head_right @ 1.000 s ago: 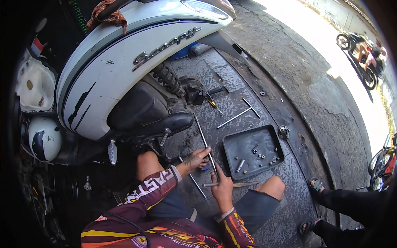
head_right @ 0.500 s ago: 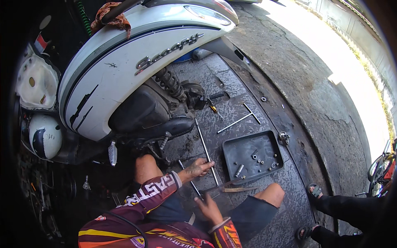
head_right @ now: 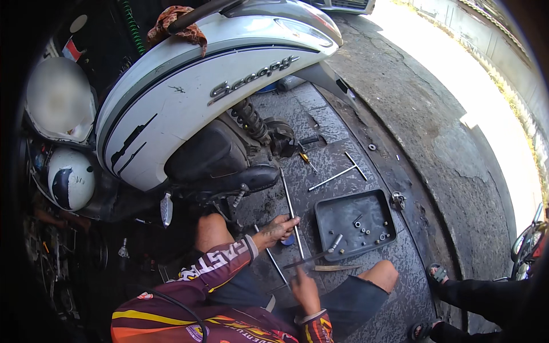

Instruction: The person works on the lower side of a motorcycle, using a T-handle socket wrench to loosen and tighten various bolts on the engine casing while another person assists by holding the rear wheel and other components.

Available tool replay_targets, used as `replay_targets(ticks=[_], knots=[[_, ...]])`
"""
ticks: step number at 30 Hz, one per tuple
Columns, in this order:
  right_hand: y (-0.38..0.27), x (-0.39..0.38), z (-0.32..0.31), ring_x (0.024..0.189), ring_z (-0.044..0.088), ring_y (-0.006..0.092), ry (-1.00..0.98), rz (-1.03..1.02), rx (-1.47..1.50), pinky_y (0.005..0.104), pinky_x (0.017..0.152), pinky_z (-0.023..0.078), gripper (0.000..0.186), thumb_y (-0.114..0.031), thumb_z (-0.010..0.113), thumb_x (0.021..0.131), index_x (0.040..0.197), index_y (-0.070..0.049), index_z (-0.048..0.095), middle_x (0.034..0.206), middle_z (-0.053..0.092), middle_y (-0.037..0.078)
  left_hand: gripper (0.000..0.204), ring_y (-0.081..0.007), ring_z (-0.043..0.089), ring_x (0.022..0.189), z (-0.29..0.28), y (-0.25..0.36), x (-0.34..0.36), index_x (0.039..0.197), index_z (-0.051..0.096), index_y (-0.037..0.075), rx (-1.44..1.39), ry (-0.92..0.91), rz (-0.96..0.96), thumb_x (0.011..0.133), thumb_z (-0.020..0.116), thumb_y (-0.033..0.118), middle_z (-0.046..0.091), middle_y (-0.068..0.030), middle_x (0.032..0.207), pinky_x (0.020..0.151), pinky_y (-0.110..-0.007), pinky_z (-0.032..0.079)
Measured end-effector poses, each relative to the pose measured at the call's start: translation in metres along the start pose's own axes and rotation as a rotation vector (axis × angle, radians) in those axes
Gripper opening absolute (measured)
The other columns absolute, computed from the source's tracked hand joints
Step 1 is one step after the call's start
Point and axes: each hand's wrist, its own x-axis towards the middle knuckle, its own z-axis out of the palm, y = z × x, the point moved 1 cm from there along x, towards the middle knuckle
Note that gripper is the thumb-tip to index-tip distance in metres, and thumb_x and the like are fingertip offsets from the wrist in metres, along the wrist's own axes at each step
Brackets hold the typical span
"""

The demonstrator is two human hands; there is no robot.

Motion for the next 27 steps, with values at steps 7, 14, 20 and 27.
replay_targets(ticks=[7,14,20,27], knots=[[0.001,0.001,-0.007,0.069,0.061,0.0318,0.170,0.256,0.246,0.0401,0.063,0.045,0.051,-0.019,0.058,0.088,0.135,-0.005,0.043,0.081,0.062,0.018,0.025,-0.0018,0.029,0.045,-0.006,0.008,0.007,0.086,0.052,0.010,-0.053,0.037,0.047,0.092,0.058,0.033,0.034,0.0081,0.059,0.039,-0.020,0.020],[-0.004,0.018,0.031,0.044,0.035,0.0067,0.145,0.462,1.075,0.0215,0.042,0.022,0.054,-0.050,0.038,0.096,0.112,-0.005,0.063,0.052,0.041,-0.002,0.029,-0.0026,0.030,0.045,0.014,-0.016,-0.021,0.083,0.053,0.008,0.134,-0.507,-0.072,0.093,0.056,0.034,0.034,0.0080,0.058,0.041,-0.019,0.022],[-0.033,0.018,-0.030,0.048,0.047,0.0180,0.453,0.264,0.700,0.0285,0.045,0.036,0.048,-0.035,0.041,0.095,0.132,-0.006,0.048,0.060,0.053,0.009,0.026,-0.0008,0.028,0.045,0.016,-0.011,-0.034,0.081,0.056,0.010,0.007,-0.413,-0.005,0.091,0.059,0.034,0.032,0.0102,0.055,0.041,-0.020,0.018],[-0.033,0.004,-0.014,0.066,0.058,0.0249,0.276,0.086,0.698,0.0336,0.063,0.044,0.042,-0.009,0.052,0.085,0.126,-0.002,0.050,0.076,0.059,0.016,0.023,-0.0002,0.027,0.043,0.013,-0.014,-0.023,0.086,0.056,0.009,0.006,-0.293,-0.044,0.089,0.063,0.031,0.034,0.0103,0.055,0.038,-0.021,0.018]])
